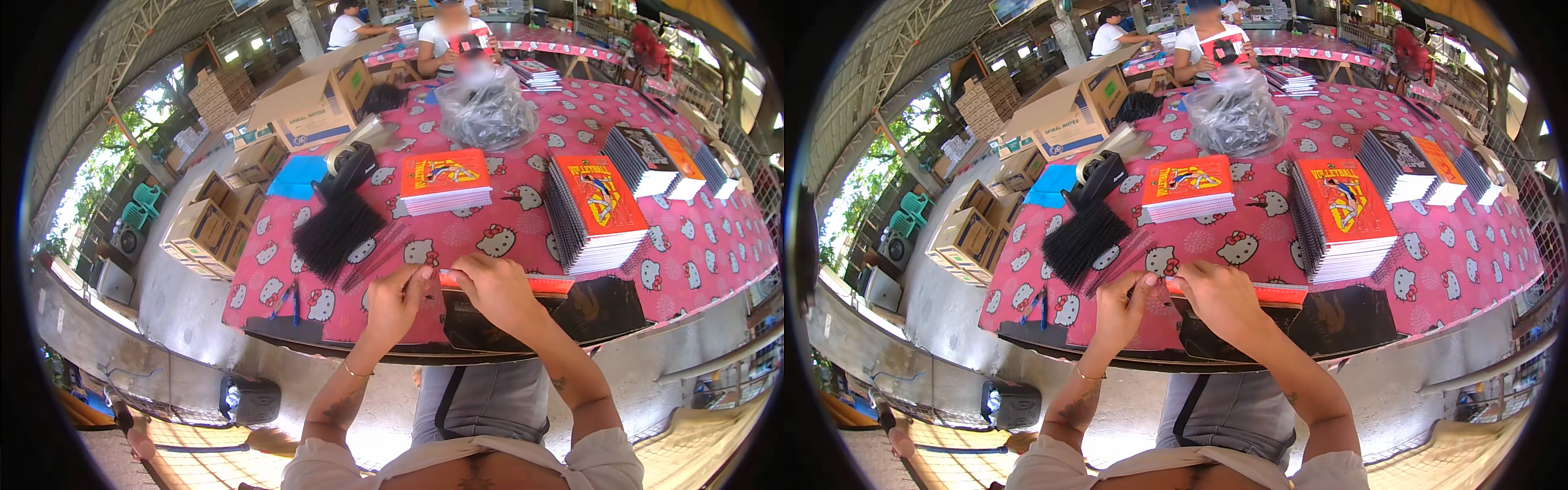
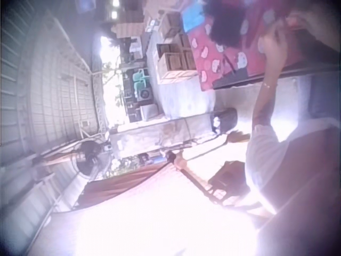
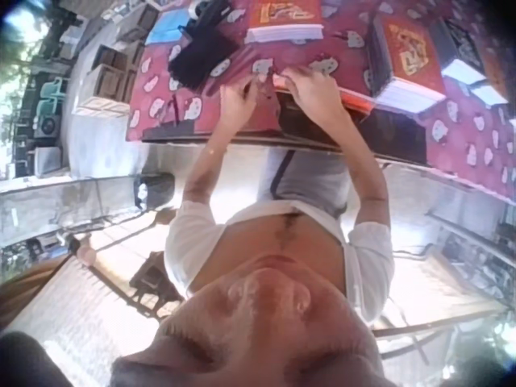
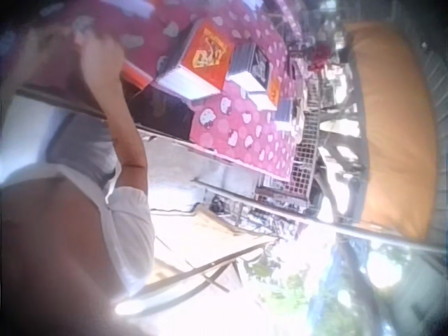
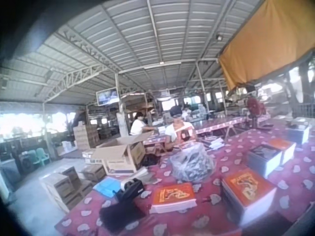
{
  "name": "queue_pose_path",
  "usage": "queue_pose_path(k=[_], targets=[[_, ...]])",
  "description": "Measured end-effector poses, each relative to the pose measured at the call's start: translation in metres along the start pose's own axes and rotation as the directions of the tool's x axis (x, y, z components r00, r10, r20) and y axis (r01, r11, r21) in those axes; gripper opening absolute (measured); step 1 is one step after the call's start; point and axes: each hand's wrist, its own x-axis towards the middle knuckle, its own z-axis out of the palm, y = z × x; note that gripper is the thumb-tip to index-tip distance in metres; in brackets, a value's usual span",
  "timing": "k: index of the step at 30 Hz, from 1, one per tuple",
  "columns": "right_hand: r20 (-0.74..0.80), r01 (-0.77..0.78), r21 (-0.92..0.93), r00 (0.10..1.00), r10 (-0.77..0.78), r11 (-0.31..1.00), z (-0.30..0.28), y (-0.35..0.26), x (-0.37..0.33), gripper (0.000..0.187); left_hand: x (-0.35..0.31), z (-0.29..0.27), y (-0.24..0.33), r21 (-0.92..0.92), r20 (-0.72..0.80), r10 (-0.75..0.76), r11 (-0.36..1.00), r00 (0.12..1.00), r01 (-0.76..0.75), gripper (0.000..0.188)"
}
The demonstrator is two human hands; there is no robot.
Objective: The person assembles notebooks by sliding plastic comb bindings onto the pre-punched pages, adjusting the alignments by hand, and stacking the completed notebooks on the table.
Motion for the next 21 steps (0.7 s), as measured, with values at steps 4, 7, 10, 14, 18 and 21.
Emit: queue_pose_path(k=[4,7,10,14,18,21], targets=[[-0.019,0.005,0.032,1.0,-0.004,0.999,0.0,0.001,-0.001,0.008,-0.001,0.0,-0.001,-0.148,0.003,0.021,0.989,1.0,-0.021,0.019],[0.028,0.009,0.045,1.0,-0.01,0.999,-0.005,0.0,0.0,0.008,0.003,0.0,0.007,-0.032,-0.063,0.094,0.995,0.994,-0.096,0.016],[0.038,0.036,0.033,0.999,-0.037,0.999,-0.006,0.0,-0.003,0.01,0.004,0.001,-0.002,0.015,-0.012,0.086,0.996,0.996,-0.086,0.016],[0.07,0.027,0.006,0.997,-0.027,1.0,-0.006,0.002,-0.001,0.011,0.014,-0.002,0.006,0.014,-0.044,0.335,0.942,0.941,-0.335,0.017],[0.025,0.042,0.039,0.999,-0.043,0.998,-0.005,0.004,-0.002,0.011,0.026,-0.012,-0.002,-0.017,0.378,0.185,0.981,0.907,-0.193,0.021],[-0.124,0.227,-0.088,0.964,-0.237,0.97,-0.021,0.003,-0.001,0.012,0.027,-0.005,0.014,-0.008,0.163,0.373,0.926,0.913,-0.377,0.018]])
